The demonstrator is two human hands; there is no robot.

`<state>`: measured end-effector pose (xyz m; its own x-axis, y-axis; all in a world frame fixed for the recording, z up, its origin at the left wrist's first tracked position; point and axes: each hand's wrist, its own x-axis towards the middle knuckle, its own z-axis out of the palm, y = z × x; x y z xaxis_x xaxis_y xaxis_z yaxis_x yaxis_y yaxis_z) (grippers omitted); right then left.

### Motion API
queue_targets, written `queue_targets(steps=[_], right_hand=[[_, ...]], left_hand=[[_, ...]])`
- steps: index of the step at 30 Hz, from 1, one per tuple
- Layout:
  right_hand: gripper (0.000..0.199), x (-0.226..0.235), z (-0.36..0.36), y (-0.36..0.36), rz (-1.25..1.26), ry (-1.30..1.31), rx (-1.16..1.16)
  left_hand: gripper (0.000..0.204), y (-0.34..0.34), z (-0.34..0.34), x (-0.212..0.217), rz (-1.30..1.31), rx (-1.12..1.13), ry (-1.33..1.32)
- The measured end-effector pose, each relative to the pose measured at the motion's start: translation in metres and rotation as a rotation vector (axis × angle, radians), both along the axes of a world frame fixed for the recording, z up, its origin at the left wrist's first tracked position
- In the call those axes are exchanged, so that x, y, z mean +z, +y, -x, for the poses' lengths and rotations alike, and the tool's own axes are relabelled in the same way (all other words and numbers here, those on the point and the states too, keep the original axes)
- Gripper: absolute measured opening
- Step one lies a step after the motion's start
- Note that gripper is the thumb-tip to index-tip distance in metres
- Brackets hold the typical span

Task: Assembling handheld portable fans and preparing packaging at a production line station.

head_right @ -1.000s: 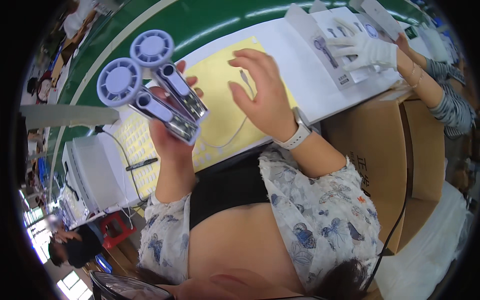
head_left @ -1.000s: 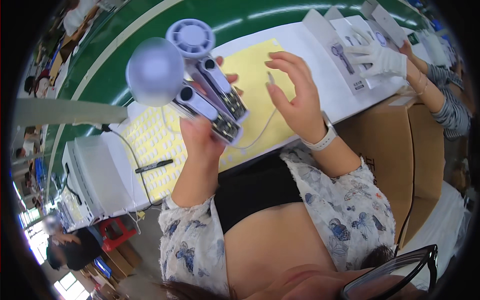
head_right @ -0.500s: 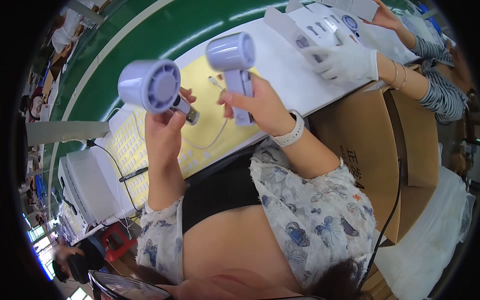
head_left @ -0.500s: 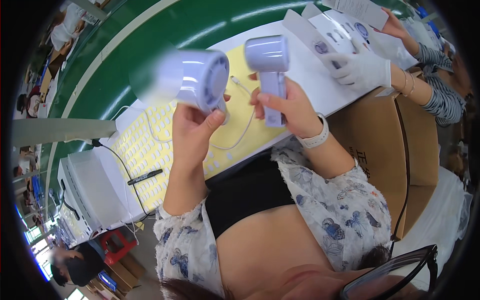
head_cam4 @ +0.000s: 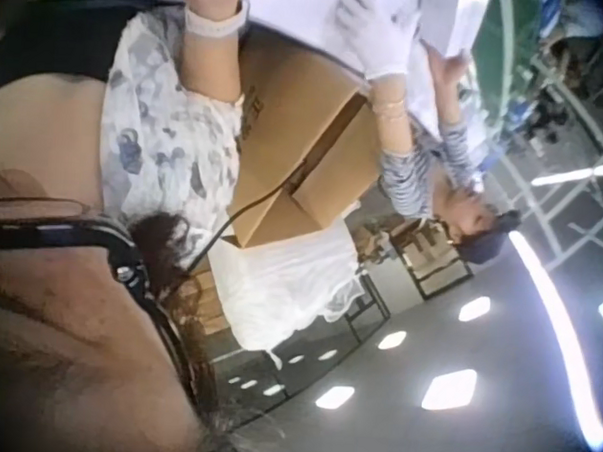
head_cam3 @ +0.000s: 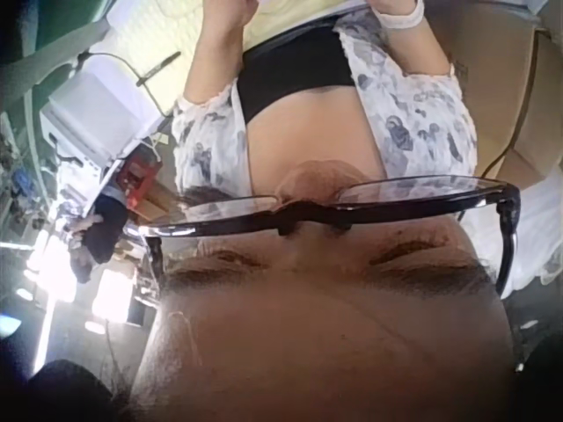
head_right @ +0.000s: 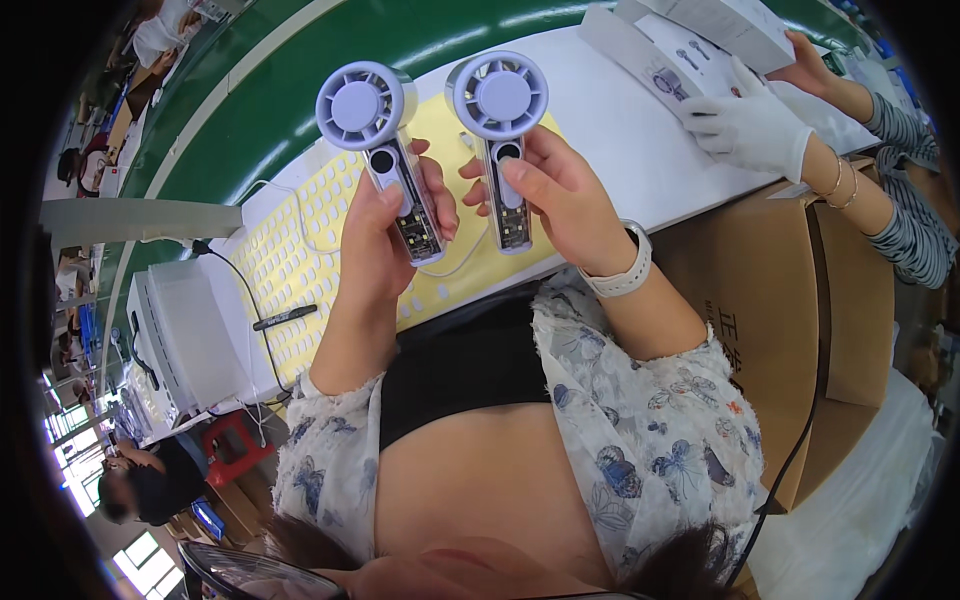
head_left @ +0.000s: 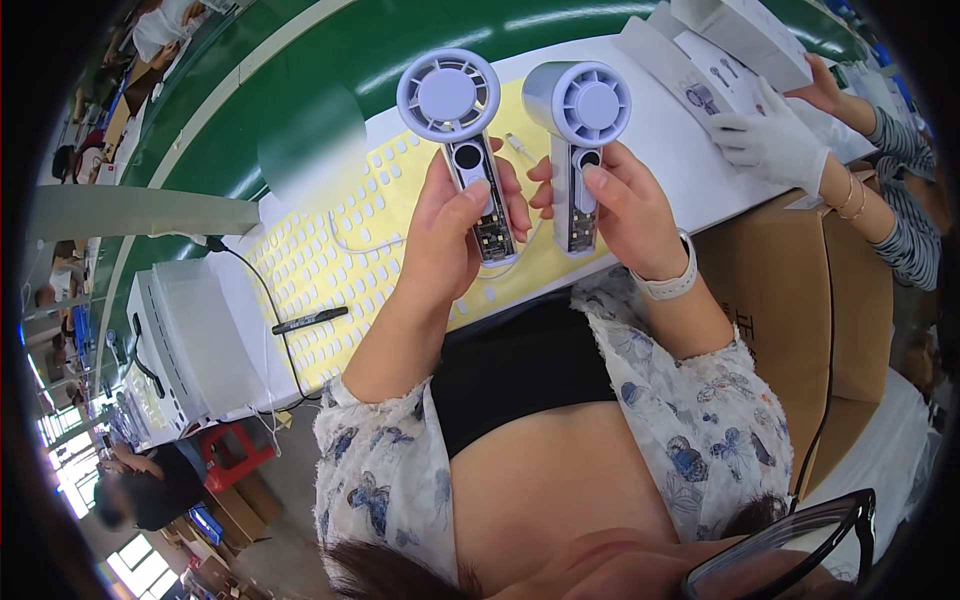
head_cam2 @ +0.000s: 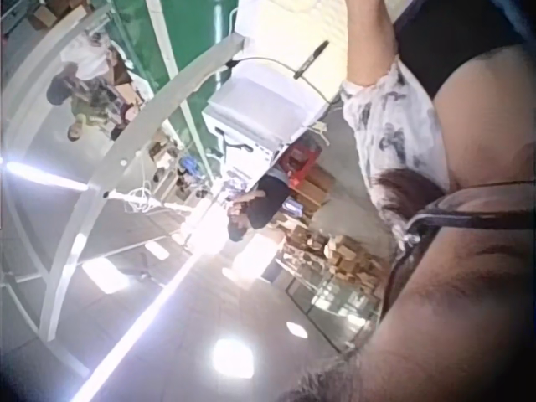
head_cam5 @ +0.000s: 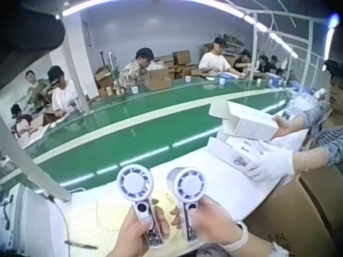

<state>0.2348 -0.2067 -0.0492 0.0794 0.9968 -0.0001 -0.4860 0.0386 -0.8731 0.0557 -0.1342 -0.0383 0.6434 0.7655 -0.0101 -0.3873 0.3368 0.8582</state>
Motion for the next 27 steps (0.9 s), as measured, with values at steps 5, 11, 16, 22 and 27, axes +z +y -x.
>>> queue_targets(steps=[5,11,16,22,27], right_hand=[[0.044,-0.0025,-0.0038,-0.0019,-0.012,-0.098,0.049],[0.044,-0.0017,-0.0030,-0.0062,-0.026,-0.124,0.051],[0.042,-0.0058,-0.0036,-0.0046,-0.021,-0.121,0.017],[0.046,-0.0081,0.0008,-0.0024,-0.028,-0.079,0.004],[0.049,-0.0080,-0.0010,-0.0030,-0.017,-0.084,-0.005]], left_hand=[[0.054,-0.0022,-0.0001,0.0025,-0.054,0.034,0.035],[0.049,-0.0017,0.0019,0.0016,-0.045,0.016,0.007],[0.042,-0.0048,-0.0002,0.0020,-0.057,-0.025,0.009],[0.043,-0.0036,-0.0017,-0.0021,-0.049,-0.023,0.011],[0.046,-0.0034,-0.0044,0.0002,-0.017,-0.015,0.014]])
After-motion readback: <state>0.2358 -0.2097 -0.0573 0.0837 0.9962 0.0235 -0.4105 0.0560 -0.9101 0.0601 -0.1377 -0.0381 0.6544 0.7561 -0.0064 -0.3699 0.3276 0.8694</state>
